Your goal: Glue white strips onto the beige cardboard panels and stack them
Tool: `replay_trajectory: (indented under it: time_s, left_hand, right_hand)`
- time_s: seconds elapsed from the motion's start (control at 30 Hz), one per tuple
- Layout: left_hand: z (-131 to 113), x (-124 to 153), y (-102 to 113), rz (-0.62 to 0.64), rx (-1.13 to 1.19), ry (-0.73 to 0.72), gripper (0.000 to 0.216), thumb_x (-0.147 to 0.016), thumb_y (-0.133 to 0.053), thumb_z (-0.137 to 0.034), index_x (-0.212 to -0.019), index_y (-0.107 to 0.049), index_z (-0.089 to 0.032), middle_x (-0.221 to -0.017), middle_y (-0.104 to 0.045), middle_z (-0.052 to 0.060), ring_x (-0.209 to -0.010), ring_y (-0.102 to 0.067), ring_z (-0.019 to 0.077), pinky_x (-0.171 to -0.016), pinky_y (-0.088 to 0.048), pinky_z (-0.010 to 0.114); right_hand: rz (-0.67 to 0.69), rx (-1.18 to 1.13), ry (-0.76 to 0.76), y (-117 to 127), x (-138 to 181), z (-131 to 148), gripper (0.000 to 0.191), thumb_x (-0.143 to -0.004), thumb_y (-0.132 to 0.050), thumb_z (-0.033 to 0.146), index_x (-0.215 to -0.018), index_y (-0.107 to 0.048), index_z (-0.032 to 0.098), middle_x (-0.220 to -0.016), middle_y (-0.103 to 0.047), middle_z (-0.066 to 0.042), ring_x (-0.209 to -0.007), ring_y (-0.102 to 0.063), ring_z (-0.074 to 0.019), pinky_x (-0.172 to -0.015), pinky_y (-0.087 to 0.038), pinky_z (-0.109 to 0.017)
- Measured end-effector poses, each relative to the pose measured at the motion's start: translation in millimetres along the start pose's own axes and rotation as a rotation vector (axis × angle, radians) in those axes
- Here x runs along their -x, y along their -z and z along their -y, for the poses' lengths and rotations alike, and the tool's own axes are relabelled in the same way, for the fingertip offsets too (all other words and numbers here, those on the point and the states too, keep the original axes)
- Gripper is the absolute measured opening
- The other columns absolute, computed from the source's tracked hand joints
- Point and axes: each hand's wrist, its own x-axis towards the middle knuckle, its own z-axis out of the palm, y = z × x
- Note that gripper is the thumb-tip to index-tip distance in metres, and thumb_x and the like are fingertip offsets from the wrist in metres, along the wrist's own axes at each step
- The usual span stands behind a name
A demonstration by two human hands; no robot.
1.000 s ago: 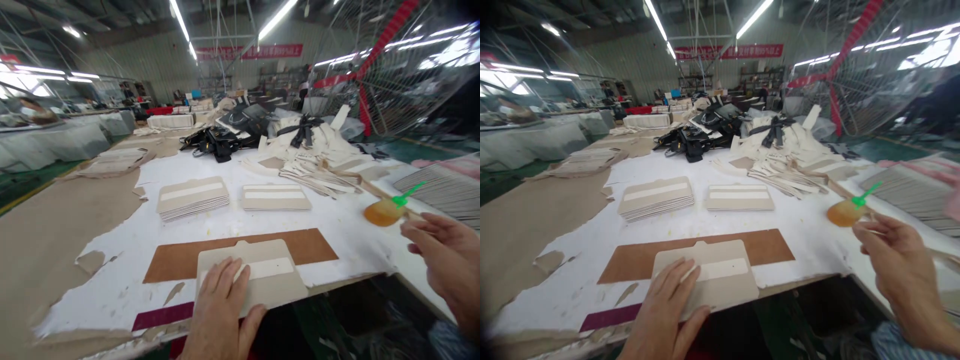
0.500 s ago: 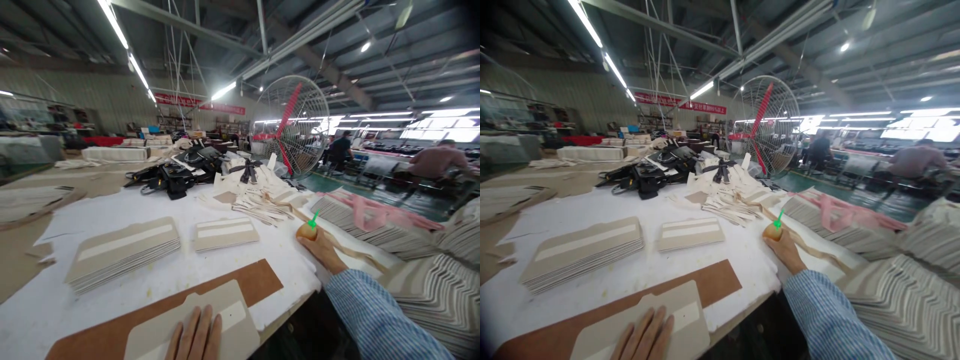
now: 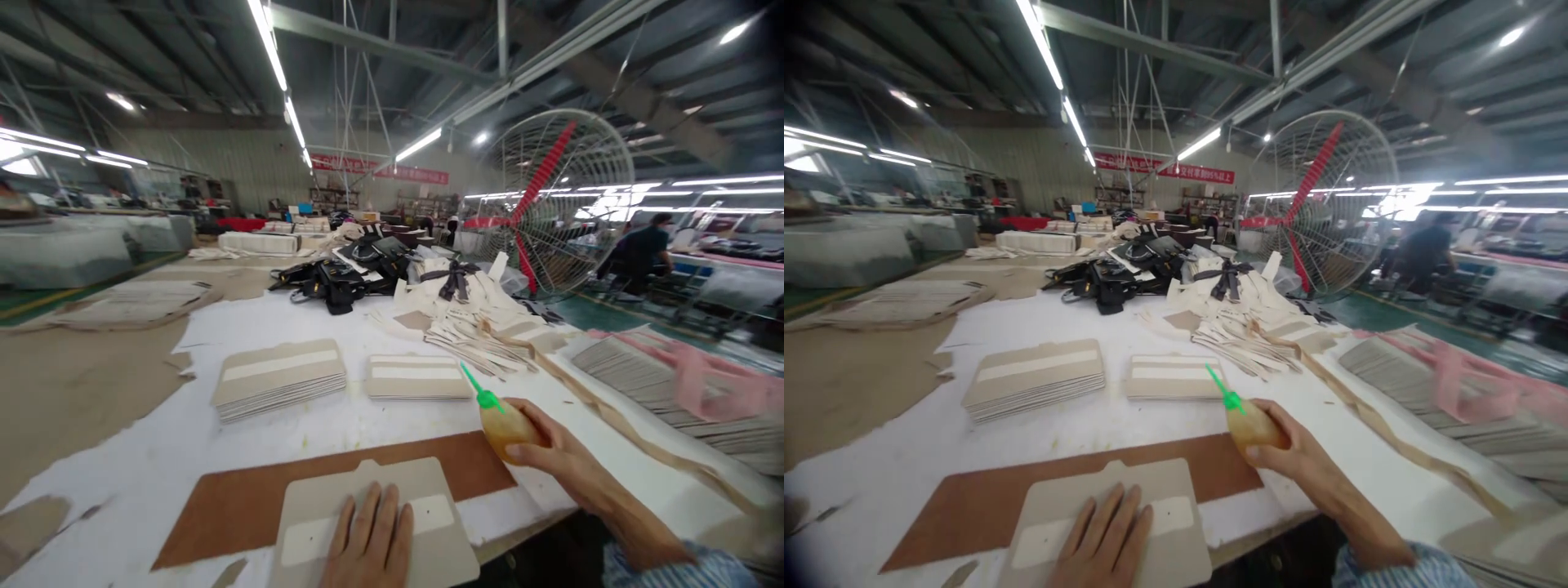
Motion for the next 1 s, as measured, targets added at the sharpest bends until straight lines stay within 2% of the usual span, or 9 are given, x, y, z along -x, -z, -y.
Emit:
replay_trajectory:
  time_s: [0.1,0.17,0.23,0.37,0.5,0.6,0.7,0.83,1.0]
  left_hand:
    - [6,-4,10,0.053,0.024,-0.104,0.042,-0.099,-0.06,-0.033,-0.141,-0.059,-0.029,-0.146,-0.064,0.004,-0.13,-0.062,0.0289,-0.108,-0.05,0.044]
    - [8,-10,26,0.142,0.092,-0.158,0.058,-0.099,-0.056,-0.056,-0.146,-0.054,-0.022,-0.149,-0.06,0.01,-0.131,-0.061,0.0318,-0.107,-0.052,0.046]
    - [7,-18,45,0.265,0.205,-0.09,0.077,-0.096,-0.047,-0.074,-0.148,-0.052,-0.018,-0.152,-0.056,0.015,-0.135,-0.057,0.0368,-0.109,-0.05,0.054]
    - [0,-31,75,0.415,0.413,0.062,0.082,-0.097,-0.037,-0.078,-0.15,-0.048,-0.017,-0.159,-0.048,0.015,-0.147,-0.043,0.038,-0.121,-0.036,0.06]
    - [-2,-35,86,0.453,0.493,0.107,0.078,-0.101,-0.036,-0.073,-0.152,-0.044,-0.015,-0.161,-0.045,0.014,-0.151,-0.036,0.0364,-0.126,-0.028,0.06]
    - [-2,-36,91,0.454,0.515,0.128,0.078,-0.101,-0.037,-0.072,-0.153,-0.043,-0.014,-0.162,-0.043,0.014,-0.152,-0.033,0.0349,-0.129,-0.024,0.058]
    - [-2,-37,94,0.446,0.523,0.128,0.082,-0.1,-0.037,-0.073,-0.155,-0.039,-0.013,-0.165,-0.038,0.015,-0.155,-0.026,0.0347,-0.13,-0.02,0.056]
    - [-2,-38,97,0.443,0.523,0.122,0.083,-0.1,-0.038,-0.073,-0.158,-0.035,-0.014,-0.167,-0.033,0.015,-0.157,-0.02,0.0356,-0.13,-0.018,0.057]
    - [0,-37,97,0.447,0.515,0.09,0.08,-0.102,-0.033,-0.072,-0.158,-0.035,-0.015,-0.166,-0.035,0.014,-0.158,-0.019,0.0328,-0.131,-0.016,0.057]
  right_hand:
    - [-0.009,-0.147,-0.027,-26,8,8,0.062,-0.072,-0.081,0.053,-0.123,-0.06,0.026,-0.114,-0.071,-0.006,-0.107,-0.066,-0.0314,-0.093,-0.053,-0.043]
    - [0.005,-0.324,-0.081,-43,13,16,0.05,-0.08,-0.076,0.055,-0.118,-0.059,0.028,-0.111,-0.07,-0.006,-0.102,-0.067,-0.0289,-0.086,-0.056,-0.042]
    - [0.043,-0.484,-0.164,-59,16,27,0.043,-0.085,-0.073,0.053,-0.118,-0.057,0.03,-0.116,-0.069,-0.007,-0.099,-0.068,-0.028,-0.077,-0.059,-0.041]
    - [0.11,-0.545,-0.274,-84,12,44,0.057,-0.077,-0.082,0.054,-0.121,-0.056,0.03,-0.121,-0.068,-0.01,-0.088,-0.069,-0.0262,-0.061,-0.057,-0.033]
    - [0.154,-0.355,-0.239,-111,1,54,0.066,-0.068,-0.087,0.055,-0.12,-0.054,0.029,-0.105,-0.07,-0.005,-0.081,-0.066,-0.0224,-0.061,-0.052,-0.03]
    - [0.191,-0.057,-0.075,-132,-6,69,0.058,-0.068,-0.083,0.053,-0.112,-0.056,0.027,-0.093,-0.067,-0.002,-0.083,-0.063,-0.023,-0.072,-0.053,-0.034]
    - [0.238,0.184,0.077,-147,-10,85,0.047,-0.072,-0.076,0.048,-0.11,-0.058,0.026,-0.094,-0.067,-0.002,-0.088,-0.063,-0.0249,-0.079,-0.051,-0.038]
    - [0.3,0.316,0.164,-160,-13,96,0.041,-0.074,-0.07,0.045,-0.108,-0.058,0.024,-0.092,-0.066,-0.003,-0.085,-0.062,-0.0248,-0.079,-0.048,-0.04]
    - [0.331,0.385,0.212,-170,-18,94,0.042,-0.077,-0.068,0.045,-0.112,-0.058,0.023,-0.096,-0.067,-0.004,-0.086,-0.062,-0.0251,-0.08,-0.048,-0.041]
